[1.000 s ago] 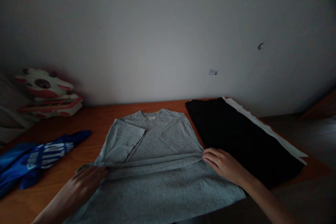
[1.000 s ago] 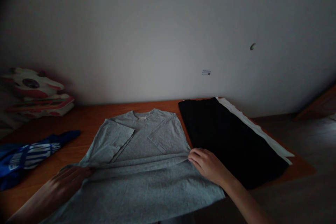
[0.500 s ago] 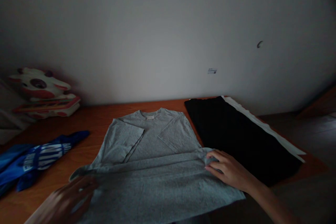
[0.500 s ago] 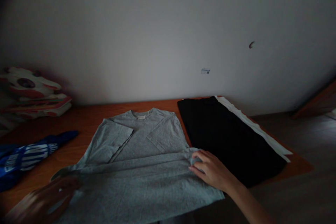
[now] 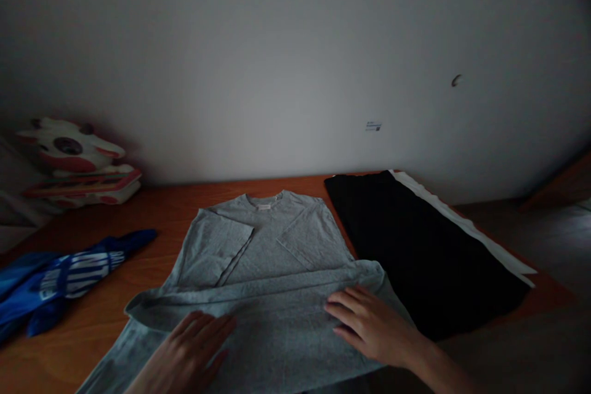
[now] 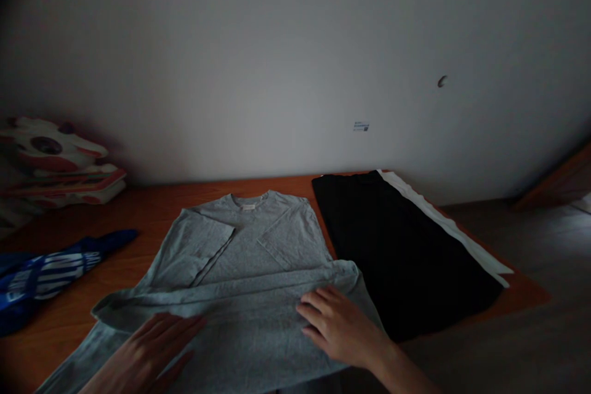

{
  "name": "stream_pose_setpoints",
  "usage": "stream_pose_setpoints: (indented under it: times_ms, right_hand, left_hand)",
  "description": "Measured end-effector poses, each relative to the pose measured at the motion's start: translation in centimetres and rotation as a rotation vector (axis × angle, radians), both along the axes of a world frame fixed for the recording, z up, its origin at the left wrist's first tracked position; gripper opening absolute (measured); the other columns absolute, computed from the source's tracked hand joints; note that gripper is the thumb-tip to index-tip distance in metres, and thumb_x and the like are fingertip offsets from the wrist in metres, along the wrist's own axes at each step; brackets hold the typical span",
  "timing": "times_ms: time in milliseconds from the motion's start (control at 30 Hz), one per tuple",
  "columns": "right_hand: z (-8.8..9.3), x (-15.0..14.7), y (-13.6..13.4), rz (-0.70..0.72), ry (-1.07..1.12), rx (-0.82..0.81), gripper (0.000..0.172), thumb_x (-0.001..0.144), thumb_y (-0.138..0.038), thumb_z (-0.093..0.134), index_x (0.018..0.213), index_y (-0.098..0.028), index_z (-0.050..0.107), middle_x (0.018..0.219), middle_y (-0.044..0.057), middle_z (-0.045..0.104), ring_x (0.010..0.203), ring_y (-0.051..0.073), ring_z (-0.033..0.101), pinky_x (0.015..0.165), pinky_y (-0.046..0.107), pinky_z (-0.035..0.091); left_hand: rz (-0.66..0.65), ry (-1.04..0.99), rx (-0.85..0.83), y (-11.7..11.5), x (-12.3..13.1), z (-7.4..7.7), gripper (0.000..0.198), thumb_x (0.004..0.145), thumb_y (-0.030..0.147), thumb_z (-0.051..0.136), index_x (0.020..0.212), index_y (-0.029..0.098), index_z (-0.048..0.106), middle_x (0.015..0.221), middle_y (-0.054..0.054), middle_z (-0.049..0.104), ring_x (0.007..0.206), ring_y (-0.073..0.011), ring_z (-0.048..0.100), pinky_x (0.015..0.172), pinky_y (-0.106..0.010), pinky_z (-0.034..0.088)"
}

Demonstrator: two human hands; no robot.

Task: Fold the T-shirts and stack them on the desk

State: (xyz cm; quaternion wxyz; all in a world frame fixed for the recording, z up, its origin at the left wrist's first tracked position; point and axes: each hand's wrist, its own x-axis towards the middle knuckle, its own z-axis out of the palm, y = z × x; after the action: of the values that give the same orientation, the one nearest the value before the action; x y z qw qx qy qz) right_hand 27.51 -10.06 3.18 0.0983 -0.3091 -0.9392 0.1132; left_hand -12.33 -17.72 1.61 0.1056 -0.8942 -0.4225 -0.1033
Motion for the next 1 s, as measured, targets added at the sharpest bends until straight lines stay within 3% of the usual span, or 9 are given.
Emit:
stream_pose_setpoints:
  times_ms: [167, 233, 333, 400, 467, 667, 833, 1000]
  right_hand:
    - [0.7, -0.1, 0.8, -0.059, 0.062, -0.108, 0.018, 0.100, -0.032, 0.055, 0.103, -0.027, 0.073, 0.107, 0.002, 0.073, 0.098, 0.019, 0.067, 0.091, 0.037, 0.050]
    - [0.5, 0.3, 2.0, -0.146, 0.110, -0.064, 0.022, 0.101, -0.031, 0.052, 0.098, -0.026, 0.073, 0.100, 0.002, 0.073, 0.095, 0.019, 0.068, 0.090, 0.038, 0.050]
    - [-0.5, 1.8, 4.5, -0.313, 0.132, 0.087, 0.022, 0.101, -0.028, 0.049, 0.104, -0.024, 0.071, 0.105, 0.006, 0.073, 0.098, 0.021, 0.068, 0.088, 0.039, 0.051]
    - [-1.2, 3.1, 6.2, -0.395, 0.084, 0.160, 0.021, 0.099, -0.027, 0.050, 0.106, -0.022, 0.070, 0.106, 0.008, 0.074, 0.097, 0.023, 0.069, 0.084, 0.040, 0.052]
    - [-1.7, 4.3, 7.4, -0.441, 0.028, 0.169, 0.020, 0.097, -0.027, 0.052, 0.104, -0.022, 0.070, 0.103, 0.008, 0.075, 0.093, 0.024, 0.070, 0.080, 0.038, 0.053]
    - [-1.6, 5.6, 7.8, -0.453, -0.015, -0.017, 0.016, 0.092, -0.023, 0.056, 0.097, -0.025, 0.071, 0.095, 0.004, 0.076, 0.090, 0.022, 0.071, 0.079, 0.034, 0.053]
    - [-1.0, 6.0, 7.3, -0.425, 0.022, -0.088, 0.018, 0.089, -0.018, 0.056, 0.097, -0.025, 0.071, 0.096, 0.004, 0.073, 0.092, 0.021, 0.069, 0.081, 0.033, 0.052]
    - [-0.5, 7.0, 6.3, -0.387, 0.065, -0.010, 0.015, 0.090, -0.017, 0.053, 0.091, -0.025, 0.066, 0.092, 0.002, 0.070, 0.087, 0.020, 0.068, 0.079, 0.033, 0.049]
  left_hand:
    - [0.046, -0.038, -0.037, 0.3, -1.0, -0.1, 0.035, 0.095, 0.038, 0.057, 0.128, 0.031, 0.066, 0.112, 0.001, 0.078, 0.094, -0.0177, 0.075, 0.082, -0.027, 0.059]
    - [0.152, -0.076, -0.015, 1.5, -2.4, 0.4, 0.032, 0.096, 0.044, 0.054, 0.117, 0.029, 0.072, 0.107, -0.001, 0.079, 0.094, -0.0187, 0.075, 0.084, -0.028, 0.059]
    - [0.409, -0.129, 0.009, 3.7, -5.4, 1.5, 0.046, 0.095, 0.055, 0.046, 0.112, 0.023, 0.074, 0.112, -0.008, 0.078, 0.102, -0.0248, 0.074, 0.090, -0.036, 0.058]
    - [0.535, -0.131, -0.059, 4.9, -7.4, 2.2, 0.051, 0.093, 0.059, 0.045, 0.112, 0.021, 0.074, 0.116, -0.010, 0.077, 0.107, -0.0274, 0.072, 0.094, -0.039, 0.056]
    - [0.581, -0.152, -0.157, 5.5, -8.9, 2.6, 0.051, 0.093, 0.060, 0.045, 0.106, 0.022, 0.075, 0.110, -0.007, 0.079, 0.104, -0.0266, 0.073, 0.093, -0.037, 0.056]
    - [0.555, -0.272, -0.345, 5.2, -9.9, 2.9, 0.043, 0.087, 0.063, 0.056, 0.090, 0.026, 0.079, 0.081, 0.002, 0.079, 0.072, -0.0187, 0.073, 0.068, -0.024, 0.054]
    - [0.493, -0.267, -0.468, 4.4, -9.6, 3.7, 0.024, 0.086, 0.049, 0.063, 0.087, 0.031, 0.079, 0.076, 0.005, 0.075, 0.072, -0.0164, 0.072, 0.068, -0.020, 0.052]
    - [0.404, -0.277, -0.448, 3.2, -10.9, 3.9, 0.026, 0.090, 0.049, 0.058, 0.091, 0.032, 0.078, 0.083, 0.005, 0.078, 0.074, -0.0146, 0.074, 0.067, -0.015, 0.053]
